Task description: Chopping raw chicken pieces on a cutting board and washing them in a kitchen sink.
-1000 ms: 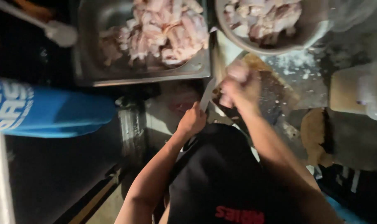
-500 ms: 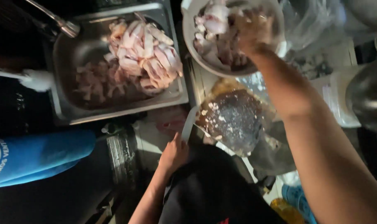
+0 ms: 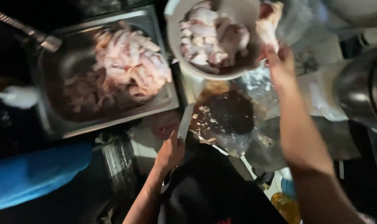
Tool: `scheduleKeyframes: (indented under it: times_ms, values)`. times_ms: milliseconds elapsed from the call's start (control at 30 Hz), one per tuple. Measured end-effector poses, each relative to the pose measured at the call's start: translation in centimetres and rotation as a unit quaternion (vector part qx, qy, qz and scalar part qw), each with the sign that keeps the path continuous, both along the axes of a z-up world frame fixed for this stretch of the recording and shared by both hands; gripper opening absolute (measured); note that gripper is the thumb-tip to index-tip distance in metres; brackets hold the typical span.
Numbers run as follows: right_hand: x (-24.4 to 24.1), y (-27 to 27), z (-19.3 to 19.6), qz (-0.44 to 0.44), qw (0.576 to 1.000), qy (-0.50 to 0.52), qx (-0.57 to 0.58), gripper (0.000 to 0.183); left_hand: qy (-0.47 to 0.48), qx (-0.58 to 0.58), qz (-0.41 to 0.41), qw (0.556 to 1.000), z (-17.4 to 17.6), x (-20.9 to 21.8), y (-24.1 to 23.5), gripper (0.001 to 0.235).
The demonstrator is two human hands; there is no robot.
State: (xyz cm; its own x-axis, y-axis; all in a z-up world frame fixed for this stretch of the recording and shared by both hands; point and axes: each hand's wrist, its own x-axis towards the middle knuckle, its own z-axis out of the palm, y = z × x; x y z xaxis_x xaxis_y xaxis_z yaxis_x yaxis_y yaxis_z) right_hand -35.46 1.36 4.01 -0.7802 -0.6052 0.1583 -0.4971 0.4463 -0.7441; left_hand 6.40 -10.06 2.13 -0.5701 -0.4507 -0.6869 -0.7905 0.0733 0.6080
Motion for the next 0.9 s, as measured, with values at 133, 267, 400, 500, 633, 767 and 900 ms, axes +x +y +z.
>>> scheduleKeyframes:
  times_ms: [133,267,400,500,633,767,900]
  values:
    - [5.7,2.3,0.8,0.053,0.854,-0.415,-0.310,0.017,0.074,-0.066,-0.064,0.993,-0.5,-2.2,-0.3,0.036]
    - [10.6,2.6,-2.0,0.085,0.741,-0.563,-0.356,0.032,0.102,-0.077,-0.105,0.986,-3.9,-3.4,-0.2,0.031]
    - [12.5,4.3,-8.4,0.056,0.729,-0.596,-0.333,0.062,0.100,-0.066,-0.131,0.984,0.0,-4.3,0.7,0.055]
    - [13.1,5.3,-10.5,0.014,0.748,-0.585,-0.312,0.064,0.123,-0.051,-0.125,0.983,0.0,-4.1,1.2,0.052]
    - [15.0,5.0,-5.0,0.060,0.907,-0.344,-0.235,0.025,0.090,-0.054,-0.114,0.988,-1.1,-3.3,2.0,0.039]
    - [17.3,4.5,2.0,0.066,0.969,0.082,0.222,0.063,0.091,-0.043,-0.106,0.989,0.5,-2.8,2.1,0.035]
    - [16.0,5.5,-2.9,0.059,0.943,0.171,0.278,0.117,0.088,-0.043,-0.091,0.991,1.3,-2.4,2.4,0.043]
